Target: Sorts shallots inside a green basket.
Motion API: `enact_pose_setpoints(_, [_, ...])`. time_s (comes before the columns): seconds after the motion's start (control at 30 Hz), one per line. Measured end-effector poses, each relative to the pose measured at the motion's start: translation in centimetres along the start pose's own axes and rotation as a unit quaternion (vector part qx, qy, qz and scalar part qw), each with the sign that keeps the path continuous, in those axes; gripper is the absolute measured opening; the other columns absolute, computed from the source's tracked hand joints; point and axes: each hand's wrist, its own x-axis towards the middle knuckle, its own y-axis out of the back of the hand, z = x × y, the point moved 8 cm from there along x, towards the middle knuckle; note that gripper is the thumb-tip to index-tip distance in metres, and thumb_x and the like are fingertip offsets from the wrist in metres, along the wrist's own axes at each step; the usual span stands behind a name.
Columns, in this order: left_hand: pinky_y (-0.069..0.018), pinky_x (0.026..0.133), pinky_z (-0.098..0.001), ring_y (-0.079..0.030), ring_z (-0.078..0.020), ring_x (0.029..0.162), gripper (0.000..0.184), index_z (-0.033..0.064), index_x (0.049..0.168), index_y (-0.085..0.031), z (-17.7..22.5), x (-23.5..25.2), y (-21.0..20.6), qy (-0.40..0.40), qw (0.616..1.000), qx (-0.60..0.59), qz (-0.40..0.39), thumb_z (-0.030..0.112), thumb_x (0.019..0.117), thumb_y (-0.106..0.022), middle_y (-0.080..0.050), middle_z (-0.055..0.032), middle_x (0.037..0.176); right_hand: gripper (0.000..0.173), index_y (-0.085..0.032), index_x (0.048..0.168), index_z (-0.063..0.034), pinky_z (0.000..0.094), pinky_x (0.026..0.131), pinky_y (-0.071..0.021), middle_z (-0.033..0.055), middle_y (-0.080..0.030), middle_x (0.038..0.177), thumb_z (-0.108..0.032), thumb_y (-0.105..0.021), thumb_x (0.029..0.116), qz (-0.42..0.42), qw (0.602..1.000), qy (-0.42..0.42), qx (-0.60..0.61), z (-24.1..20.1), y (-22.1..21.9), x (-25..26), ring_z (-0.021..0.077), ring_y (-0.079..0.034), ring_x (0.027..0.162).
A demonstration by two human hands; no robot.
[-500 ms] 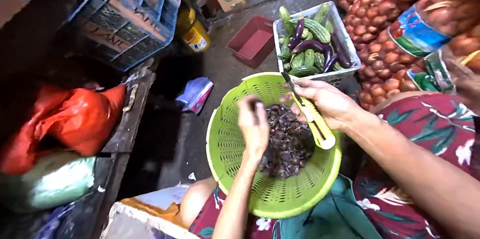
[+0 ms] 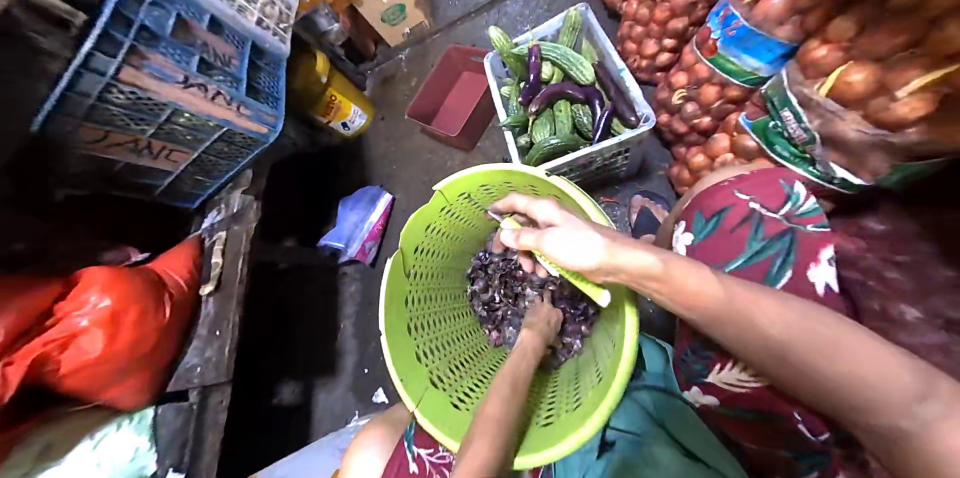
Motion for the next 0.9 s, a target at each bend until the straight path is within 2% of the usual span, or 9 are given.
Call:
enact_pose_setpoints(0.13, [-0.0412,0.11,-0.0606,-0.038,-0.0493,0.142,0.047,-0.0093,0.125,-0.063,0.1,-1.7,0.3,-0.042,0.997,0.066,0.008,0.021,0.0919,-0.075,-0.039,-0.0312,0.153,0.035,-0.047,0.145,-0.0116,0.0193,0.054,-0.0465,0.0037,-0.067,0.102,-0.017,-0.043,0.1108,-0.021,1.0,-0.005,0.017,-0.1,-0.4,0.0,0.0054,-0.056,0.06])
enact_pose_setpoints(0.23, [-0.0425,0.11,-0.0589,-0.054,-0.0419,0.131,0.055,-0.0064,0.121,-0.067,-2.6,-3.3,2.2,-0.031,0.988,-0.142,0.052,0.041,0.0941,-0.072,-0.059,-0.0277,0.135,0.033,-0.049,0.142,-0.0098,0.0211,0.057,-0.0494,0.005,-0.068,0.102,-0.017,-0.038,0.1115,-0.001,1.0,-0.006,0.027,0.0,-0.2,0.2,0.0069,-0.059,0.063])
enact_pose_setpoints(0.3, [-0.0486,0.101,-0.0539,-0.065,-0.0354,0.11,0.051,-0.0085,0.113,-0.068,-5.0,-6.3,4.8,-0.014,0.916,-0.389,0.095,0.04,0.0966,-0.069,-0.067,-0.026,0.114,0.036,-0.048,0.144,-0.0082,0.0246,0.064,-0.0518,0.0062,-0.067,0.106,-0.017,-0.036,0.1116,0.018,0.998,0.014,-0.05,0.0,0.3,0.4,0.0087,-0.062,0.07])
enact_pose_setpoints(0.4, [-0.0582,0.083,-0.037,-0.069,-0.0176,0.086,0.042,-0.0035,0.115,-0.063,-6.7,-12.1,8.4,-0.047,0.708,-0.692,0.132,0.036,0.1075,-0.05,-0.069,-0.0101,0.096,0.04,-0.048,0.146,-0.0065,0.0355,0.074,-0.0539,0.0109,-0.067,0.108,-0.019,-0.034,0.1103,0.029,0.973,0.074,-0.219,-0.5,0.5,0.7,0.0166,-0.064,0.079])
enact_pose_setpoints(0.53, [-0.0589,0.081,-0.0408,-0.069,-0.0219,0.089,0.046,0.0043,0.119,-0.056,-7.3,-17.3,11.3,-0.087,0.488,-0.857,0.14,0.044,0.1102,-0.034,-0.067,-0.0095,0.099,0.037,-0.055,0.138,-0.0017,0.0567,0.084,-0.0531,0.0213,-0.068,0.108,-0.017,-0.036,0.1093,0.032,0.909,0.15,-0.388,-1.1,-1.1,0.4,0.0373,-0.068,0.093])
enact_pose_setpoints(0.63, [-0.0587,0.079,-0.0368,-0.068,-0.0192,0.088,0.043,0.007,0.116,-0.057,-6.9,-18.5,12.2,-0.126,0.411,-0.888,0.162,0.043,0.1105,-0.034,-0.067,-0.007,0.097,0.031,-0.061,0.128,-0.0019,0.0583,0.075,-0.0541,0.0217,-0.068,0.107,-0.018,-0.044,0.107,0.054,0.854,0.206,-0.475,-0.5,-2.3,0.4,0.0403,-0.069,0.093])
enact_pose_setpoints(0.73, [-0.0592,0.084,-0.0378,-0.07,-0.02,0.09,0.04,0.0062,0.116,-0.058,-6.2,-19.5,12.5,-0.159,0.349,-0.91,0.16,0.041,0.1102,-0.038,-0.069,-0.0084,0.098,0.05,-0.066,0.099,-0.0043,0.0462,0.052,-0.0526,0.0126,-0.065,0.08,-0.053,-0.052,0.0991,0.156,0.758,0.335,-0.537,-0.2,-2.9,-0.2,0.0298,-0.068,0.067])
enact_pose_setpoints(0.8, [-0.0592,0.083,-0.0363,-0.07,-0.0189,0.089,0.039,0.0053,0.115,-0.059,-6.1,-19.7,12.5,-0.168,0.327,-0.914,0.172,0.039,0.1097,-0.041,-0.069,-0.0086,0.097,0.062,-0.065,0.086,-0.0078,0.0392,0.045,-0.0496,0.0084,-0.061,0.071,-0.069,-0.053,0.0896,0.229,0.657,0.408,-0.59,-0.6,-3.4,-0.5,0.025,-0.064,0.058])
enact_pose_setpoints(0.9, [-0.0592,0.079,-0.0321,-0.07,-0.0162,0.086,0.033,0.0037,0.112,-0.061,-5.8,-19.7,12.3,-0.166,0.318,-0.913,0.195,0.032,0.1095,-0.045,-0.07,-0.0081,0.094,0.058,-0.062,0.079,-0.0101,0.0363,0.043,-0.0453,0.0071,-0.059,0.068,-0.067,-0.055,0.0874,0.28,0.571,0.447,-0.629,-0.6,-4.0,-0.7,0.0246,-0.06,0.056])
